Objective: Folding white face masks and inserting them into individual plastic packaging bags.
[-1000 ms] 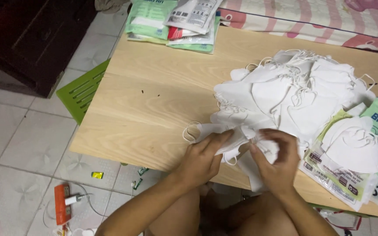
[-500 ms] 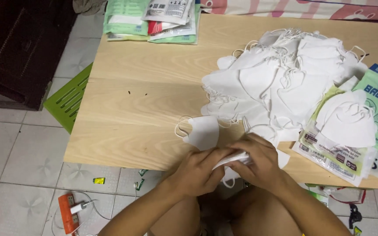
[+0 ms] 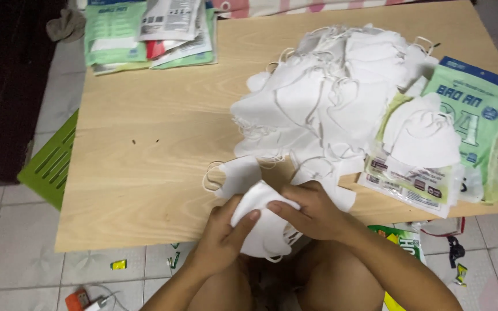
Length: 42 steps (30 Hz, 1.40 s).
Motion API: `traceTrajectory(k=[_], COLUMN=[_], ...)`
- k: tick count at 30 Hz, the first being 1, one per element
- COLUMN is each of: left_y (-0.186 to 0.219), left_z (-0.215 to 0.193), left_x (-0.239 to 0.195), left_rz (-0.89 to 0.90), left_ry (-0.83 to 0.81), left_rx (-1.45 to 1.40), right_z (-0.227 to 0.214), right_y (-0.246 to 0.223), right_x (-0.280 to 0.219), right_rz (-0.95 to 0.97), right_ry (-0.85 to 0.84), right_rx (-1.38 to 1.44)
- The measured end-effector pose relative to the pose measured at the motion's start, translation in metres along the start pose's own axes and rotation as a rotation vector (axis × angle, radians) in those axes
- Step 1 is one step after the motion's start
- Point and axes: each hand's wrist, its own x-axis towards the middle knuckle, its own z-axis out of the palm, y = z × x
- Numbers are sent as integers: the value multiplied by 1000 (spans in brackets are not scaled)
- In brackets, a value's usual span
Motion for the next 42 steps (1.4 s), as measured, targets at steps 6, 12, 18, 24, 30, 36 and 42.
traceTrajectory(k=[6, 12, 18, 24, 30, 36, 42], left_y=[-18, -38, -35, -39, -42, -45, 2], left_z=[3, -2, -2, -2, -1, 7, 24], left_x=[5, -3, -8, -13, -9, -16, -56], left_rz=[-45, -169, -143, -183, -82, 72, 457], left_ry=[96, 349, 388, 420, 483, 497, 532], left_rx=[-175, -169, -134, -167, -216, -192, -30], right_z=[-2, -57, -100, -112, -128, -131, -128], right_y=[14, 87, 203, 211, 191, 153, 124], right_x=[0, 12, 0, -2, 6, 8, 2], right_rz=[22, 158, 315, 324, 624, 628, 636], right_ry=[-20, 255, 200, 143, 123, 192, 156], right_rx=[25, -536, -1324, -1316, -1017, -832, -669])
